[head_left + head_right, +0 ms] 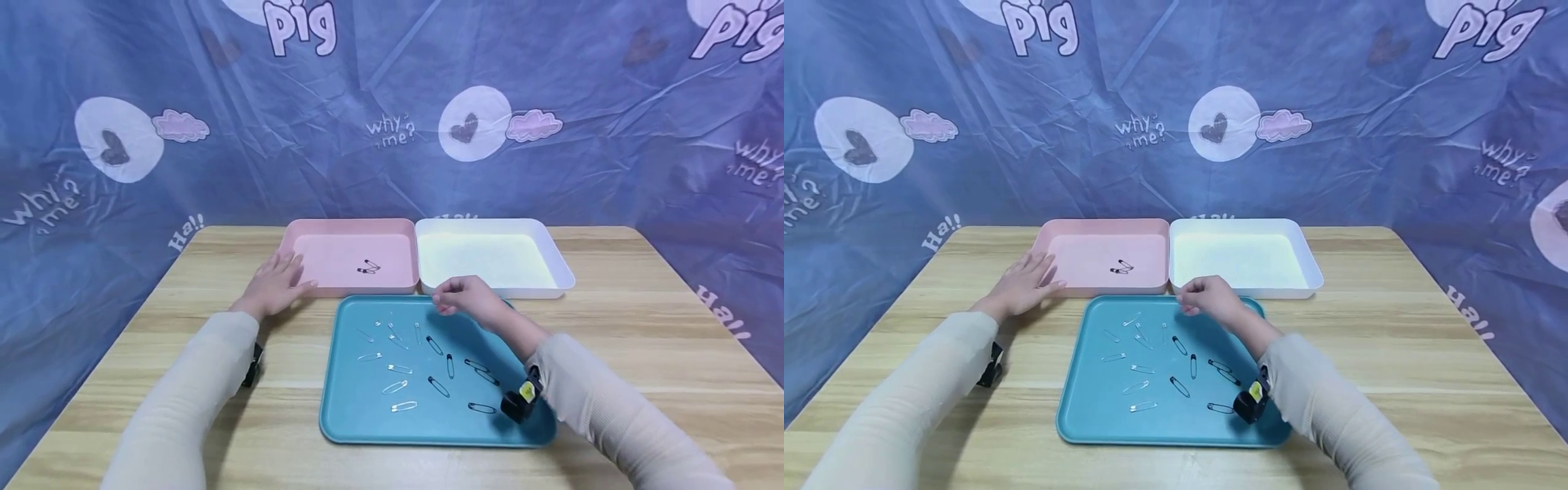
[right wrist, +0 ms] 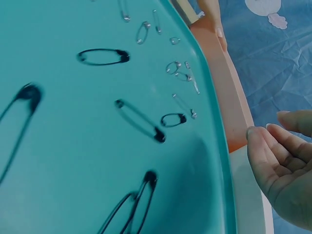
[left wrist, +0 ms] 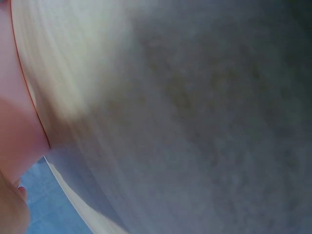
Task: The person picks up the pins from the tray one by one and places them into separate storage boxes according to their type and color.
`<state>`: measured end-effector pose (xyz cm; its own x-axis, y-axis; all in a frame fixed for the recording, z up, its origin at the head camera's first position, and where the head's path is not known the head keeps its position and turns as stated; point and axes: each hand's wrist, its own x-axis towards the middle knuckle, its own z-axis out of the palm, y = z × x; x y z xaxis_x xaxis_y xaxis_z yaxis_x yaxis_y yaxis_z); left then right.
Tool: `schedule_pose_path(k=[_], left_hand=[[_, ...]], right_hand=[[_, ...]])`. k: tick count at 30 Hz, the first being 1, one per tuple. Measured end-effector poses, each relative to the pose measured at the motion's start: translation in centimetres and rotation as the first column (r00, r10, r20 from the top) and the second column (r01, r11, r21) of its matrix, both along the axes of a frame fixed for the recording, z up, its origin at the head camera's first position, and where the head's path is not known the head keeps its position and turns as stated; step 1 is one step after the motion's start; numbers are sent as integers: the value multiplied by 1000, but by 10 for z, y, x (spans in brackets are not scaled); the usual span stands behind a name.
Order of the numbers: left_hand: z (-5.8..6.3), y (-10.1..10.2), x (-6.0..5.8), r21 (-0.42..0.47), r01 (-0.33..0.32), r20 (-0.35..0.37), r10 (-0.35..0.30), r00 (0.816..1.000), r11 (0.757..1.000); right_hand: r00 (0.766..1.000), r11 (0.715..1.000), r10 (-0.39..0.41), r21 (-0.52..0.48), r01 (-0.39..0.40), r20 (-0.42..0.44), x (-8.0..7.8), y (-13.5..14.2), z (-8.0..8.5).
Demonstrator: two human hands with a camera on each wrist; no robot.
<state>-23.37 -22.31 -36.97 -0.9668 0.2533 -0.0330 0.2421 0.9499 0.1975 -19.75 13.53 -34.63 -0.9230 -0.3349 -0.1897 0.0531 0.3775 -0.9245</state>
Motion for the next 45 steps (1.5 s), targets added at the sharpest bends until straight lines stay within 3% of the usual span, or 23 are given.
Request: schedule_pose_path(k=[13, 27, 45], left_hand=[[-1, 0, -1, 0, 0, 5, 0, 1000, 1000], [0, 1, 0, -1, -8, 12, 8, 1000, 1000], [1, 2, 0, 2, 4, 8, -4, 1000, 1000]], right_hand=[[998, 999, 34, -24, -35, -52, 21, 31, -10], [999, 999, 44, 20, -43, -10, 43, 57, -23], [994, 987, 112, 113, -113, 13, 54, 69, -27]])
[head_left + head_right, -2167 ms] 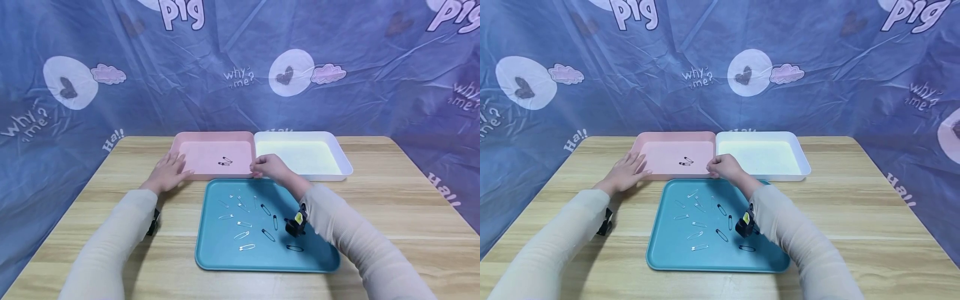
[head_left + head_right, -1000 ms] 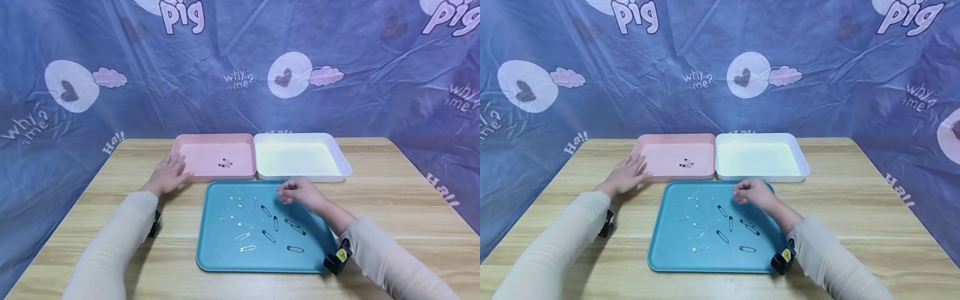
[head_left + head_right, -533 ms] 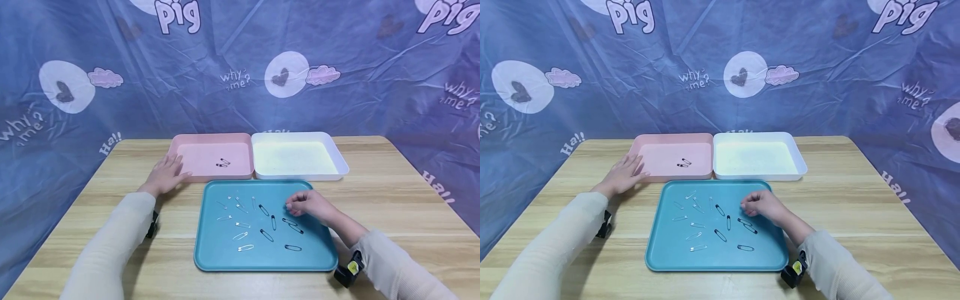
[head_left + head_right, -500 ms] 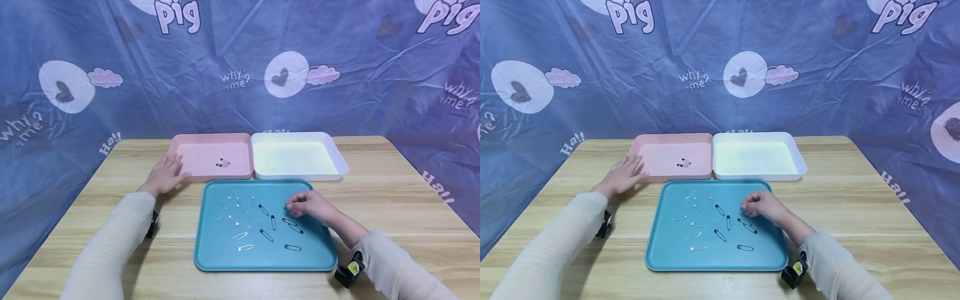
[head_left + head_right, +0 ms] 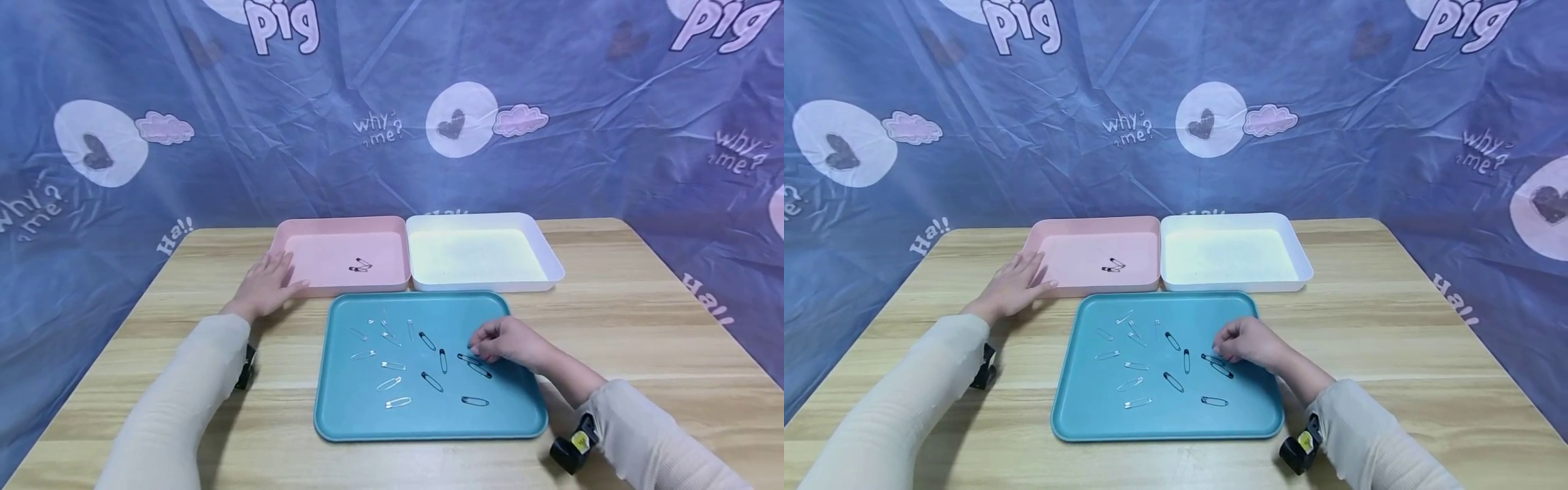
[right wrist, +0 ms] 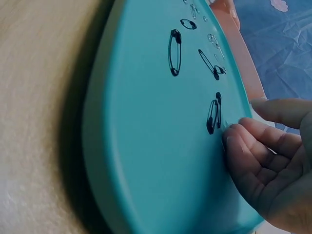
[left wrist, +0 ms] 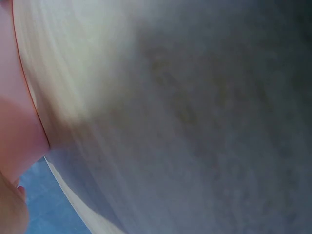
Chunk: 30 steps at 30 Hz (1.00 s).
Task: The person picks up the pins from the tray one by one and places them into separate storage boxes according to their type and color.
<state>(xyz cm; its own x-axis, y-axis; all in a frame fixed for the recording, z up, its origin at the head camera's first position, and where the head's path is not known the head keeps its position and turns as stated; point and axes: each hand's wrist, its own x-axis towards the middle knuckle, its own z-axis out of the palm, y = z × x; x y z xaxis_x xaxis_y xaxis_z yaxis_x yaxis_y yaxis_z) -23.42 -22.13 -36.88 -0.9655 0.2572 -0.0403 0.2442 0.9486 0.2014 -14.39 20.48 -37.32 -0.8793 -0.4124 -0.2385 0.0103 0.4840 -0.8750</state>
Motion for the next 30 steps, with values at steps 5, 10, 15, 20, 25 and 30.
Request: schedule_pose_path(k=[5, 10, 15, 20, 25, 30], left_hand=[[1, -1, 1, 0, -2, 8, 2, 1000, 1000], [1, -1, 1, 12, -3, 14, 2, 1000, 1000], [0, -2, 1, 18, -5, 3, 5, 1000, 1000], [0, -2, 0, 20, -5, 4, 5, 1000, 1000], [0, -2, -1, 13, 3, 10, -3, 1000, 1000], [0, -1, -2, 5, 10, 6, -10, 1000, 1000]], right_hand=[[999, 999, 25, 48, -24, -22, 1, -2, -1], [998, 994, 31, 109, -25, -51, 4, -5, -1], [998, 986, 16, 165, -5, -66, 6, -12, -1], [995, 974, 3, 224, 19, -99, 7, -16, -1], [991, 966, 4, 258, 31, -134, 6, -19, -2], [984, 949, 33, 314, 23, -173, 6, -22, -1]])
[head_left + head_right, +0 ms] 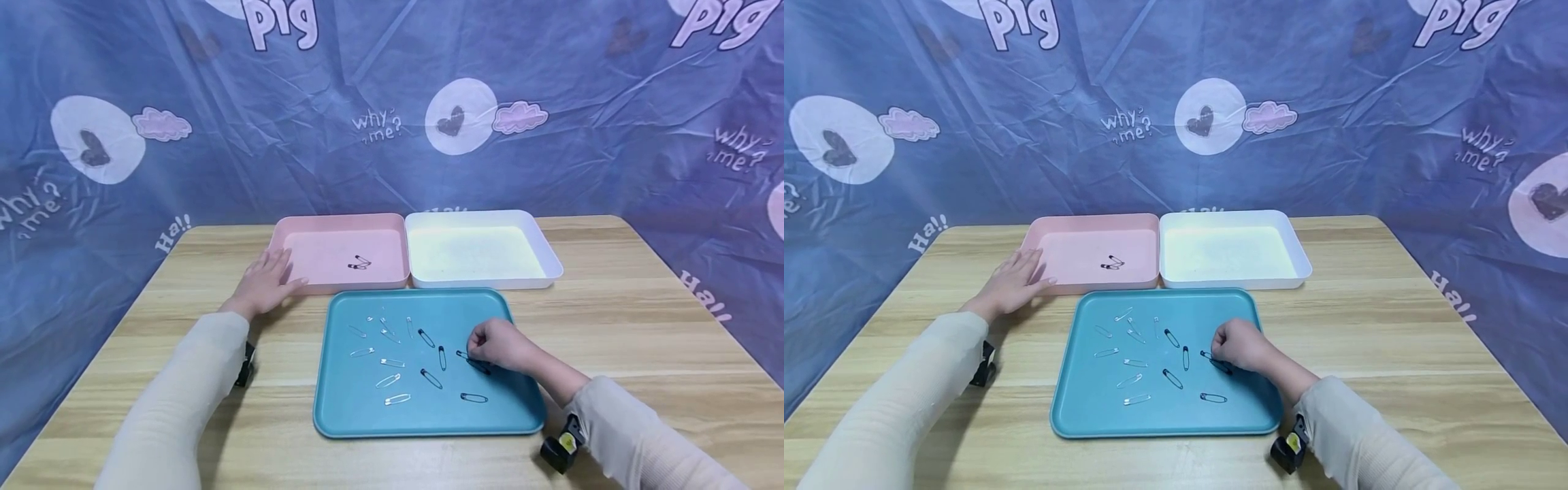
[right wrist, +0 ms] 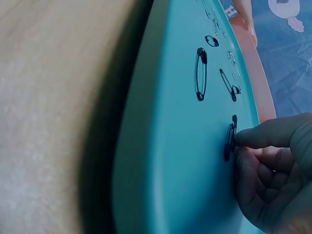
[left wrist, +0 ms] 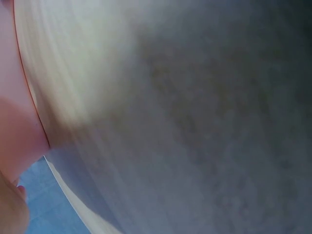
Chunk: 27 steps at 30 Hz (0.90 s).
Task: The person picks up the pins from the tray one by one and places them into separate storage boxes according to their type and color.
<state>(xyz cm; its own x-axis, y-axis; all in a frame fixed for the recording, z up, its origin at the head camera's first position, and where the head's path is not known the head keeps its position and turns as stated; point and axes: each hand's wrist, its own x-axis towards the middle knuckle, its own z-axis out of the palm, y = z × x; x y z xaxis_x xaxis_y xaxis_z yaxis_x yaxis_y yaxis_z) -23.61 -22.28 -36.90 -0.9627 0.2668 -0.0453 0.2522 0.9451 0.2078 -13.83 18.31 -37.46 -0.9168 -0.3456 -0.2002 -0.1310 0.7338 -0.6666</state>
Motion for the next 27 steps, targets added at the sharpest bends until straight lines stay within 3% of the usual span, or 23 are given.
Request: schedule_pose_path(k=[6, 13, 21, 27], left_hand=[[1, 1, 0, 0, -1, 6, 1, 1000, 1000], [0, 1, -1, 1, 0, -3, 0, 1000, 1000], [-1, 0, -3, 6, -3, -1, 3, 1000, 1000], [-1, -1, -2, 8, -9, 5, 9, 1000, 1000]], right_hand=[[998, 997, 25, 77, -21, -55, -3, -4, 1], [994, 995, 50, 86, -42, -102, -4, -4, 2], [990, 994, 105, 50, -101, -94, -3, 0, 6], [992, 993, 87, 82, -80, -90, -3, -3, 4]])
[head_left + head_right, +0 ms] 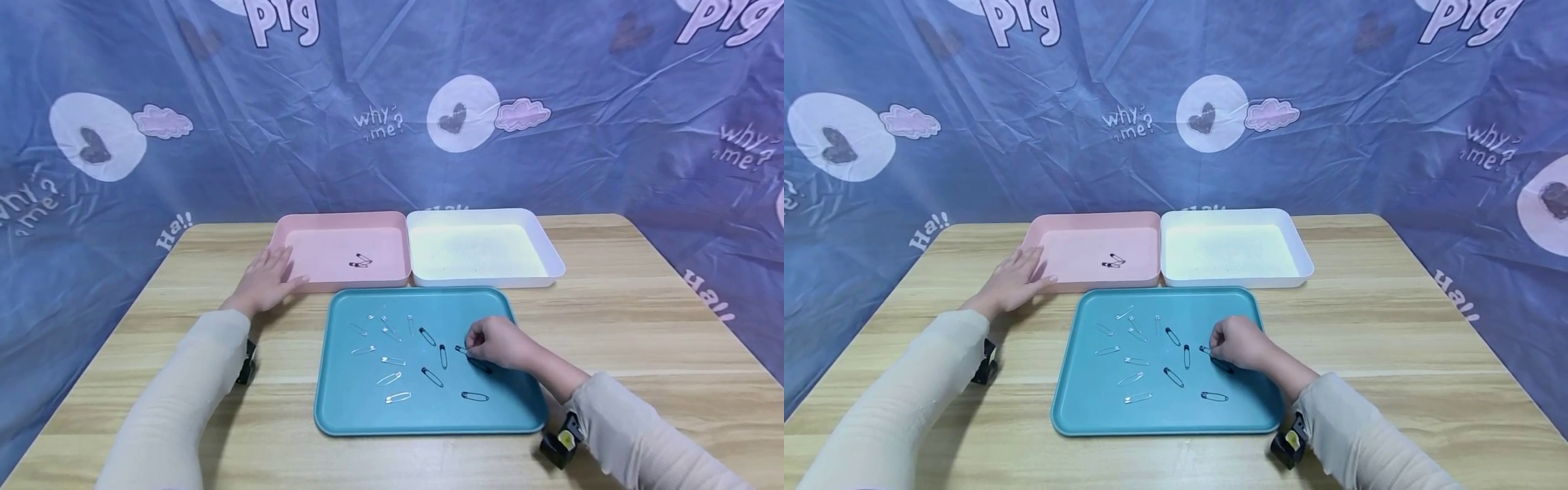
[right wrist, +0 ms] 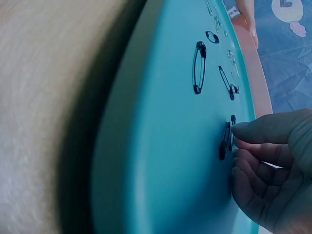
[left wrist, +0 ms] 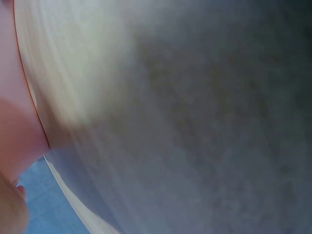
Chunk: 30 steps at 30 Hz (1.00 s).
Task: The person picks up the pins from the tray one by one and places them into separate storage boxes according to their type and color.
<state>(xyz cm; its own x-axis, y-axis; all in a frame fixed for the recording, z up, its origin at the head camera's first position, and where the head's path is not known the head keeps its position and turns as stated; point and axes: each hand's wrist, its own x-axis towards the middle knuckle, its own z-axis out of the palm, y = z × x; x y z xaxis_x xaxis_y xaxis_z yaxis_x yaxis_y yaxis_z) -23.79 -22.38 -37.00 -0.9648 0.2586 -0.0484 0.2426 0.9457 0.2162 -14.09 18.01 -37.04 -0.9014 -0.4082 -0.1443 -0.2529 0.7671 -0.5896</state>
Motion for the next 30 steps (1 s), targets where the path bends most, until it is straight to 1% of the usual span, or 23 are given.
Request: schedule_pose_path(k=[5, 8, 13, 17, 21, 24, 30], left_hand=[[1, 0, 0, 0, -5, 0, 5, 1000, 1000], [1, 0, 1, 0, -3, -2, 3, 1000, 1000], [2, 1, 1, 0, 1, -2, -1, 1000, 1000], [3, 1, 0, -1, -2, -1, 2, 1000, 1000], [3, 1, -1, -9, -1, 4, 1, 1000, 1000], [2, 0, -2, -17, -1, 3, 1, 1000, 1000], [3, -1, -2, -41, 6, -6, -6, 1000, 999]], right_hand=[[1000, 1000, -28, 3, 28, 8, -1, -3, 0], [998, 998, -54, -18, 55, 26, -2, -3, -1], [998, 997, -52, -51, 54, 33, -4, -2, -2], [997, 992, -65, -101, 70, 49, -7, -3, -1], [991, 975, -94, -190, 112, 97, -11, -7, 1], [984, 954, -113, -263, 146, 136, -16, -13, 2], [971, 915, -145, -347, 204, 188, -27, -26, 8]])
